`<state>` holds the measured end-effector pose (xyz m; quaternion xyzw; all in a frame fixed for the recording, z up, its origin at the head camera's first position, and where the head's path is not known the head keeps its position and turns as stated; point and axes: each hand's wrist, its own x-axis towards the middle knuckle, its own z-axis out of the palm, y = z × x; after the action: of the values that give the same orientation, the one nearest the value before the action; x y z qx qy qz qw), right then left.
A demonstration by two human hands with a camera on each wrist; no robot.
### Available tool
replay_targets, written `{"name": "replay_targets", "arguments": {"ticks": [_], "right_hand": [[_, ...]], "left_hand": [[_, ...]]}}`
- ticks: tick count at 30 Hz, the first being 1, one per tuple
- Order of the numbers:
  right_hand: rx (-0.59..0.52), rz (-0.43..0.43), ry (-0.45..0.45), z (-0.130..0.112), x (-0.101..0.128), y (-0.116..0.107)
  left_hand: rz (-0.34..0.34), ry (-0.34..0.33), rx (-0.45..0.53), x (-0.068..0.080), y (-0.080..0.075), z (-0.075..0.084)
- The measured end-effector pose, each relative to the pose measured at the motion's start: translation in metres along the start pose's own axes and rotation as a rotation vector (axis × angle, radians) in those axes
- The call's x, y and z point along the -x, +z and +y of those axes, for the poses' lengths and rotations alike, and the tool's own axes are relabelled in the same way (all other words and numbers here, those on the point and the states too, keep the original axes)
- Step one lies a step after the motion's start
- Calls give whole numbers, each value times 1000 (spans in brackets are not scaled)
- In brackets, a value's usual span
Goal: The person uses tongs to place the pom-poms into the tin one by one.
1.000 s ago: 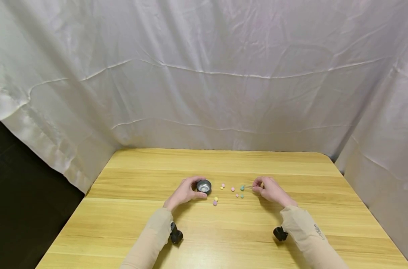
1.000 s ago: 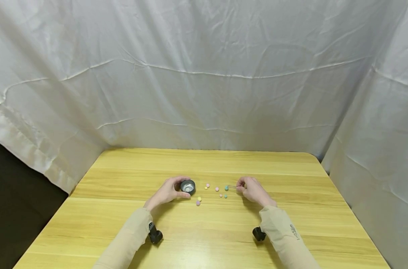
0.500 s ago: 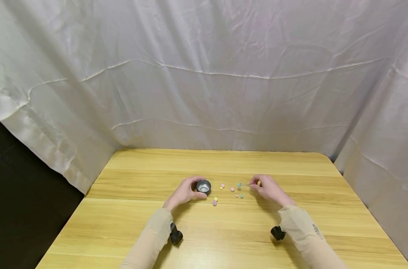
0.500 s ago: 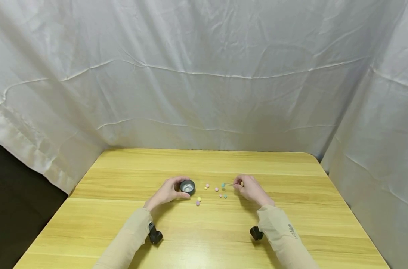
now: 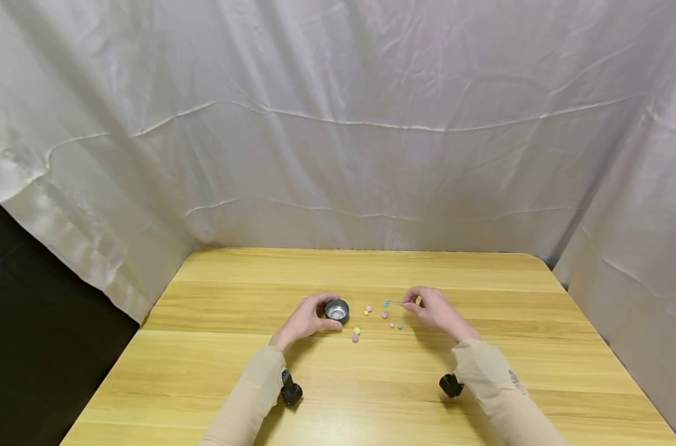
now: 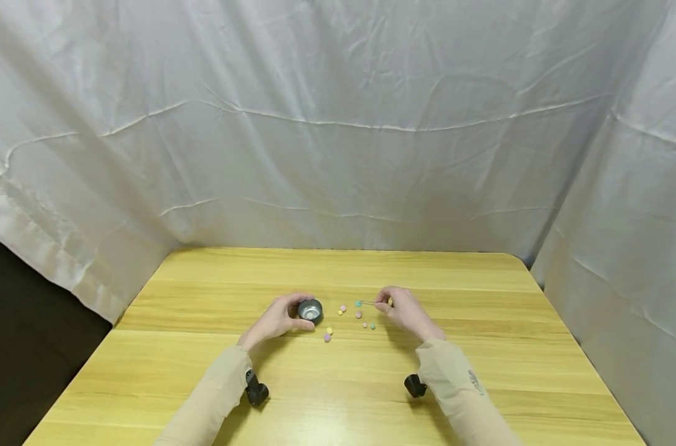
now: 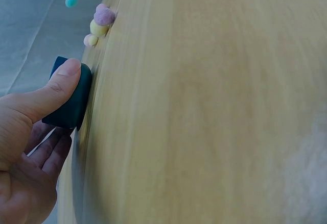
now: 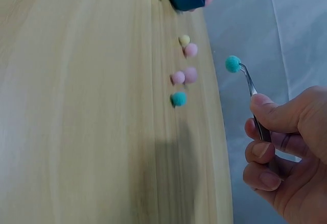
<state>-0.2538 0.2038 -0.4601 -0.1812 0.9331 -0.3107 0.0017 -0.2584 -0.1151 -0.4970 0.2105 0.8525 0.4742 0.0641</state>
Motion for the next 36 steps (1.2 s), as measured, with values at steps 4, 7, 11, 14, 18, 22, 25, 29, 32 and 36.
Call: {"name": "replay_targets", "arguments": {"ticks": [4,7,11,14,18,22,25,29,32,36], "right_hand": [[-16,2,-24,-5,-3,3],[-21,3,-41,-10,-5,5],[-27,0,-41,-17,-7,8],[-31,-6,-33,-22,-9,10],[-25,-10,-34,-27,-12,13],[-16,-15,-42,-32,-14,15],[-28,-23,-45,-35,-16,18],[-47,-34,-51,-40,-19,21],[-61,-43,-58,-43,-21,24],[-100,-60,-43,-47,-24,27]], "left_hand": [[2,1,-1,0,0,0],[2,2,4,1,0,0],[-1,4,11,1,0,0],[-2,11,11,1,0,0],[-4,12,11,1,0,-1],[-3,8,13,0,1,-1],[-1,7,15,0,1,-1],[0,5,19,0,1,-1],[-2,10,19,0,1,-1],[-1,15,18,0,2,-2]]}}
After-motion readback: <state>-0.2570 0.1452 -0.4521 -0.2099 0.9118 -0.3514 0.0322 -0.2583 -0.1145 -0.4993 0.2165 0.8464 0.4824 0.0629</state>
